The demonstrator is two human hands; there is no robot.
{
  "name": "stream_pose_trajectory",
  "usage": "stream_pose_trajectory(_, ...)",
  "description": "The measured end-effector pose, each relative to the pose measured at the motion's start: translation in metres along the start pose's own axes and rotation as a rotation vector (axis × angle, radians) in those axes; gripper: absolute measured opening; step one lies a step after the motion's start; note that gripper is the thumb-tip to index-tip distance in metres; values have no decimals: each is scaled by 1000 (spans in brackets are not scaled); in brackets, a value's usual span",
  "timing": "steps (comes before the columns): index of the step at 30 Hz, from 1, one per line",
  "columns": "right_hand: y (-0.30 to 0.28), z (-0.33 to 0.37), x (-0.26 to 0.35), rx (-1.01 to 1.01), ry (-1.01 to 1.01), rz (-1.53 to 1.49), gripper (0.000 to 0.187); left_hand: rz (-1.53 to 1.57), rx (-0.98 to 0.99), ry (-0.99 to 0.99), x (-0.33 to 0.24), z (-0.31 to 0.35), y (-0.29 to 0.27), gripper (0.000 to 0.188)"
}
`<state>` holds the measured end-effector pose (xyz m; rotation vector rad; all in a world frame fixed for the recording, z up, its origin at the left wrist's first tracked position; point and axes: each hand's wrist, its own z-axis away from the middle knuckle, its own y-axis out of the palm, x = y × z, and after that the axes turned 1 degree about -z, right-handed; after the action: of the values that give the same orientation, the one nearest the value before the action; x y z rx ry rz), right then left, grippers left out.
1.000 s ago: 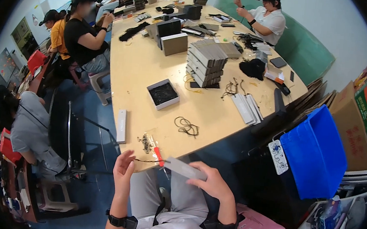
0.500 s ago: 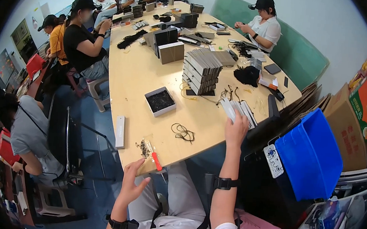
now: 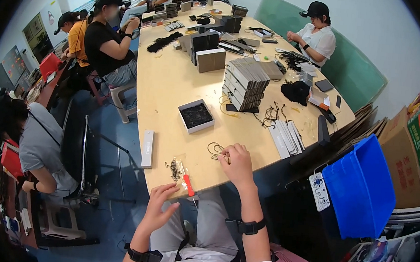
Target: The recorder and colleagues are assembling electronic components, specifically attaching wires or small parts to rectangular modules.
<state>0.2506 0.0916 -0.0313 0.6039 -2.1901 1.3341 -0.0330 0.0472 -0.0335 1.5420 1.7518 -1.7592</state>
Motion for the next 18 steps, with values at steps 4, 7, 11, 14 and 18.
stream_pose_trajectory(4,15,0,-10,29,-5,-2,9,0,4,-1,0,0,0,43)
stream_pose_trajectory(7,14,-4,-8,40,104,-113,6,-5,8,9,1,1,0,42)
stream_pose_trajectory(11,-2,-17,1,-17,198,-321,7,6,1,-3,1,2,-1,41)
stream_pose_trajectory(14,-7,-17,-10,-1,327,-369,8,8,6,-4,1,2,-1,38)
stream_pose_trajectory(18,-3,-14,-9,-92,403,-604,9,4,13,18,0,0,-1,35)
